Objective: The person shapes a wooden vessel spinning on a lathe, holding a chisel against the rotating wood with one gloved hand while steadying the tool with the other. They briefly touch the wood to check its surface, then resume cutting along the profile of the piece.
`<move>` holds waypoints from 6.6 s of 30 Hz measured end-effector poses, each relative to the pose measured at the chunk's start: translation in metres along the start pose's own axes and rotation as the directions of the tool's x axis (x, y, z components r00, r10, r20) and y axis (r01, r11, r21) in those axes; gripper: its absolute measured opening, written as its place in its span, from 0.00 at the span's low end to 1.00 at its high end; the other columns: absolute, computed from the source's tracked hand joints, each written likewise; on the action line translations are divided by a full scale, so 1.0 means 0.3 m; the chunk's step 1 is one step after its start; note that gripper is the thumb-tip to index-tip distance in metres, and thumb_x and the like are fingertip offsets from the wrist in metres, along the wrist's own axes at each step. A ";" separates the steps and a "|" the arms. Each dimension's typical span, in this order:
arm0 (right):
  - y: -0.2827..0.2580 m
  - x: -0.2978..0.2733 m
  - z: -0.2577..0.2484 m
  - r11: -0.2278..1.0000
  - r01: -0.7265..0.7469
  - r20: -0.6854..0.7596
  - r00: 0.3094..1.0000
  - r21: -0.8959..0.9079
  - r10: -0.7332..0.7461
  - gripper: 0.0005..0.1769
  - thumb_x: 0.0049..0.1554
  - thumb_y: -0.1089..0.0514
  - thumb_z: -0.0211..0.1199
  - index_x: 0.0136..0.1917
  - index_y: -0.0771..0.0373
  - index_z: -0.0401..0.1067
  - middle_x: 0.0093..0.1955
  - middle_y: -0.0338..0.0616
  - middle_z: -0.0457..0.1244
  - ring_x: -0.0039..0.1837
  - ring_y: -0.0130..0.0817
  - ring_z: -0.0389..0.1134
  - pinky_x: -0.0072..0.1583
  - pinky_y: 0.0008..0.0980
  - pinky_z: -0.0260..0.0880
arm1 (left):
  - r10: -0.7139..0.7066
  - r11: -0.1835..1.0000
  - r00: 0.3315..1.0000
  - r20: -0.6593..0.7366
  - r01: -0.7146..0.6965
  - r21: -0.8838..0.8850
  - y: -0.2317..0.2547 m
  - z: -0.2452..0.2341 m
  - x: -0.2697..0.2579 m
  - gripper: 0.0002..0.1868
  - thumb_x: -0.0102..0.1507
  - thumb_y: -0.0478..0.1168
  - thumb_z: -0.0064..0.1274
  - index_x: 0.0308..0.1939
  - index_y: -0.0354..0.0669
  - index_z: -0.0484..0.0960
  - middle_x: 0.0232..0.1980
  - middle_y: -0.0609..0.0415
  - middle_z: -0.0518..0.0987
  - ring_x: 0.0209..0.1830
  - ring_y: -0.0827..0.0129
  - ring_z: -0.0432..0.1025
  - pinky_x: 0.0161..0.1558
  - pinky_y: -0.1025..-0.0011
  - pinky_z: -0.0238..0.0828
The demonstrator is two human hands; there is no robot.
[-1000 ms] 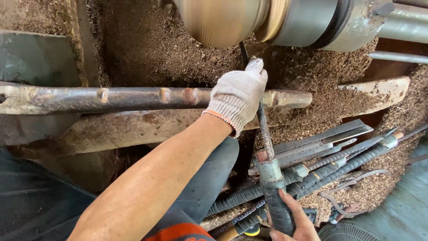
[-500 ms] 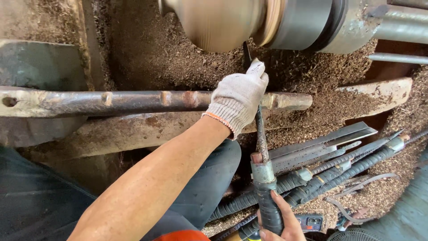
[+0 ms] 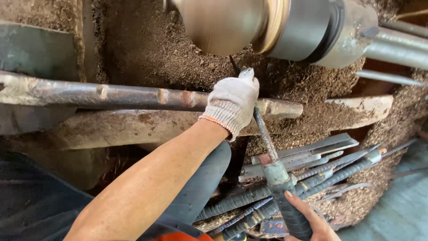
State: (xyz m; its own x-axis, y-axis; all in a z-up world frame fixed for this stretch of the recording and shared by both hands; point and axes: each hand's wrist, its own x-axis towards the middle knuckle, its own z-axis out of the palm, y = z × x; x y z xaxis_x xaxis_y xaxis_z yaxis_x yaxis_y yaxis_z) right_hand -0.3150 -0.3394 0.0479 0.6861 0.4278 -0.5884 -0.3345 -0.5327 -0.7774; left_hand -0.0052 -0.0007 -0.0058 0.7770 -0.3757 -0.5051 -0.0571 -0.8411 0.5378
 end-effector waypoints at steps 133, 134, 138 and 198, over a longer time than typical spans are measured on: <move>-0.125 0.070 0.256 0.837 -0.298 -0.341 0.811 0.458 0.475 0.43 0.42 0.78 0.69 0.71 0.63 0.67 0.58 0.55 0.72 0.58 0.39 0.75 0.62 0.33 0.67 | 0.021 1.000 0.997 0.069 -0.022 0.012 0.036 -0.014 0.049 0.24 0.60 0.34 0.55 0.59 0.26 0.71 0.40 0.33 0.82 0.43 0.42 0.79 0.43 0.52 0.77; -0.132 0.079 0.262 0.827 -0.276 -0.359 0.801 0.489 0.479 0.43 0.42 0.78 0.69 0.71 0.64 0.67 0.59 0.56 0.71 0.60 0.40 0.74 0.63 0.34 0.66 | 0.012 1.000 0.996 0.085 -0.013 0.012 0.036 -0.015 0.051 0.24 0.62 0.35 0.54 0.59 0.25 0.70 0.40 0.32 0.81 0.43 0.42 0.79 0.42 0.52 0.77; -0.118 0.082 0.253 0.879 -0.292 -0.404 0.802 0.377 0.439 0.41 0.43 0.76 0.70 0.70 0.64 0.67 0.59 0.55 0.71 0.59 0.39 0.75 0.64 0.34 0.68 | 0.016 0.999 0.990 0.139 -0.022 0.047 0.041 -0.032 0.046 0.24 0.63 0.35 0.53 0.60 0.23 0.69 0.40 0.32 0.82 0.43 0.43 0.79 0.42 0.53 0.78; -0.189 0.113 0.405 0.613 0.017 -0.276 0.902 0.790 0.331 0.56 0.47 0.74 0.75 0.82 0.64 0.50 0.55 0.60 0.66 0.51 0.37 0.68 0.58 0.36 0.66 | -0.002 0.997 0.991 0.132 0.012 -0.082 0.034 -0.032 0.055 0.15 0.71 0.40 0.39 0.58 0.38 0.72 0.43 0.36 0.82 0.45 0.42 0.78 0.44 0.49 0.75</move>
State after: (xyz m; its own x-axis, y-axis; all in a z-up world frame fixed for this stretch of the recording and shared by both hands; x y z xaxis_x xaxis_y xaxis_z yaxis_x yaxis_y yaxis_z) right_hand -0.3512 -0.2061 0.0450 0.6866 0.0079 -0.7270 -0.7040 0.2570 -0.6621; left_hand 0.0131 -0.0119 -0.0022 0.6876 -0.4224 -0.5906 0.0041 -0.8111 0.5849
